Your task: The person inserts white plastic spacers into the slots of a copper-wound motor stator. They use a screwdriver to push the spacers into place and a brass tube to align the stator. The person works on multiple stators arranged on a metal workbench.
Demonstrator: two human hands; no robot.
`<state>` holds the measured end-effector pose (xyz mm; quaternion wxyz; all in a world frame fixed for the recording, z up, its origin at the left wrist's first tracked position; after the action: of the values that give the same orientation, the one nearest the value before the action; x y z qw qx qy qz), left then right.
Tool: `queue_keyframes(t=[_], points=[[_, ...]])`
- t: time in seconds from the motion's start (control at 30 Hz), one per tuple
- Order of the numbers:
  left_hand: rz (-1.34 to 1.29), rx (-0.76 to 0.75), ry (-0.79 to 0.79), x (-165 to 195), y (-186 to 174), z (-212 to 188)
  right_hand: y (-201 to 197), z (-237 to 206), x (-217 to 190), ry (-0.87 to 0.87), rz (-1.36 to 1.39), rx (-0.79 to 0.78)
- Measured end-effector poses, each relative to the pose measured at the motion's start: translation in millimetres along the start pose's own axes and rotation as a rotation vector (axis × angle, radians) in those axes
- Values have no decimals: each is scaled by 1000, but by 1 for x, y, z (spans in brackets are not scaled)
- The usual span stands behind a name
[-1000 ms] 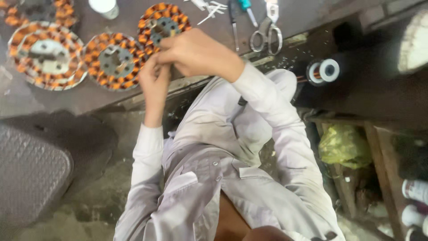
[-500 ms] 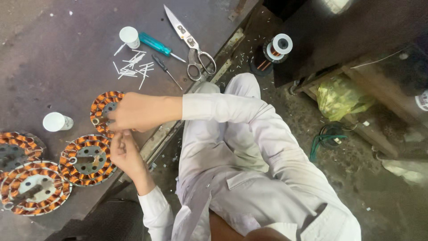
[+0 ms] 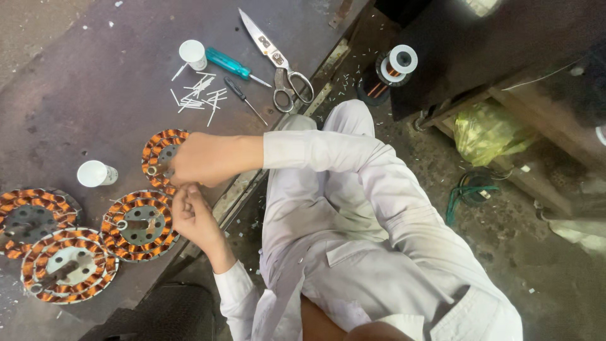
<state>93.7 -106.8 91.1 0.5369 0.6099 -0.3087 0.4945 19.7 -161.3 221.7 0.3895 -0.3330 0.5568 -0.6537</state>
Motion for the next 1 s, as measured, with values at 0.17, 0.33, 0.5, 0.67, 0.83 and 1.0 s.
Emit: queue_keyframes(t=[0.17,0.33,0.5,0.67,0.83,1.0], points=[[-53,16,-72,-4,-8,3,-2,3,10,117,132,23],[-98,17,-158,-10,-14,8,2,3,10,274,111,86],[-307,132,-292,-27,-18,4,11,6,10,301,101,79],[-521,165,-288,-32,-10,4,19,10,7,267,78,32],[-585,217,-312,-37,-7,5,15,8,-5,223,-17,109],[-444,99,-196,-27,-4,6,6,7,-12,186,-40,167]])
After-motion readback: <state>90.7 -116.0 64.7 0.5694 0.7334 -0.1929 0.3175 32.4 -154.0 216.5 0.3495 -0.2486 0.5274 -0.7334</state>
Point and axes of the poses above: each hand's wrist, its own z-axis towards the middle knuckle, its own y-axis out of the palm, x = y × z, the point moved 9 cm from there along z, towards the middle knuckle, and after that the axes turned 11 degrees about -z, right-handed, at the moved point
